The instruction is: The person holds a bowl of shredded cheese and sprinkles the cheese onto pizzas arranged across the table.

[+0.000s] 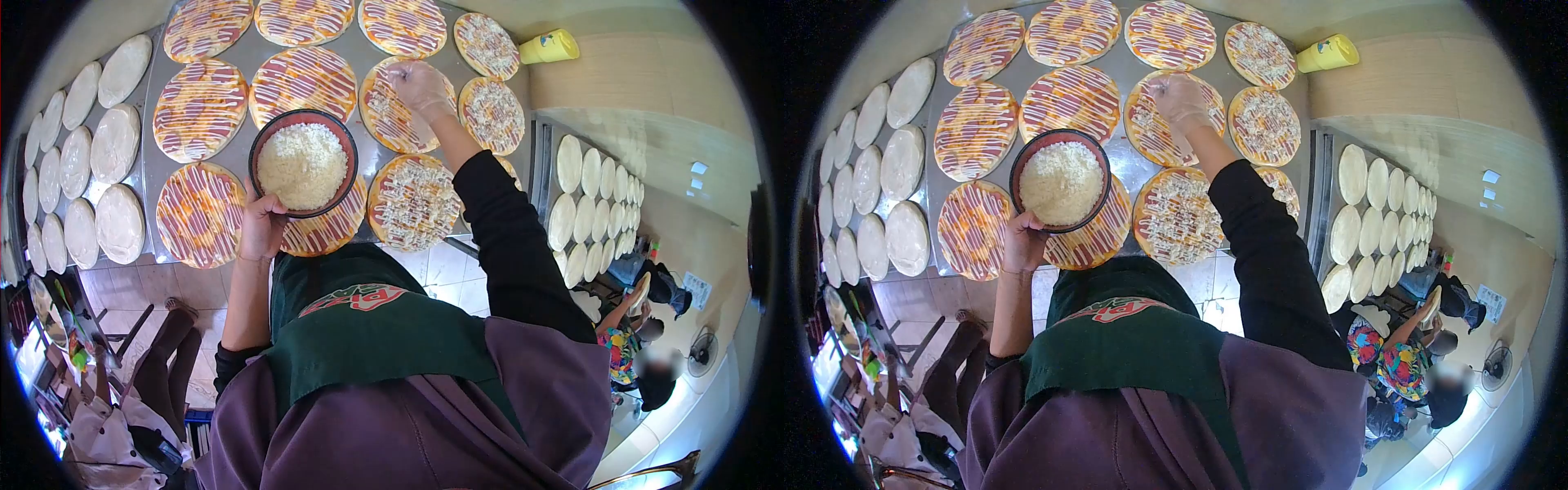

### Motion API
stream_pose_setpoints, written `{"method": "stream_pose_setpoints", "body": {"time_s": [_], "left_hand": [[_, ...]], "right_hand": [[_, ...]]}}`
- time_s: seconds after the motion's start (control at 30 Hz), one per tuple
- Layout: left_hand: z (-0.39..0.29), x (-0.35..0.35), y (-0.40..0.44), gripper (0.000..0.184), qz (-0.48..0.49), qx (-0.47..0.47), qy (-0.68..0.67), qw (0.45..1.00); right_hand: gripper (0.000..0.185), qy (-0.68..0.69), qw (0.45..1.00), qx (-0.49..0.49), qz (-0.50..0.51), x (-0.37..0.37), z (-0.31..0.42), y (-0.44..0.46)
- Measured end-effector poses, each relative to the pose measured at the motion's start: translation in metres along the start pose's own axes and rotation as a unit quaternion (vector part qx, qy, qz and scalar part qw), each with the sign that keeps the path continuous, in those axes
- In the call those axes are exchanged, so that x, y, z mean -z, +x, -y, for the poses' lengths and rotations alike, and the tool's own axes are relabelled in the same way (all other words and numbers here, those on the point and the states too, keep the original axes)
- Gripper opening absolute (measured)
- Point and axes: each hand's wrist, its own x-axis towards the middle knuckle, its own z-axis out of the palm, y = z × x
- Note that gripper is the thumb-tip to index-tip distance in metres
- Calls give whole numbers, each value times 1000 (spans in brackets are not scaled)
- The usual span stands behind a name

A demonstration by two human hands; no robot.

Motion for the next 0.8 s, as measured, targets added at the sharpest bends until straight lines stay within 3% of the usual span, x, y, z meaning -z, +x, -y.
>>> {"method": "stream_pose_setpoints", "body": {"time_s": [0.17,0.33,0.47,0.57,0.63,0.8], "left_hand": [[0,3,-2,66,-15,2,2,1000],[-1,5,-2,64,-8,-7,18,1000],[0,1,1,60,-11,2,15,1000],[-1,0,3,58,-7,2,25,1000],[0,1,5,58,4,5,33,999],[4,-1,7,59,-8,12,44,999]], "right_hand": [[20,-23,999,16,-24,-3,-11,4],[20,40,998,-1,40,2,-7,-20],[21,-16,998,-7,61,14,0,-36],[19,53,991,-47,113,15,-3,-45],[21,56,987,25,147,20,2,-52],[30,-21,981,64,182,26,15,-64]]}}
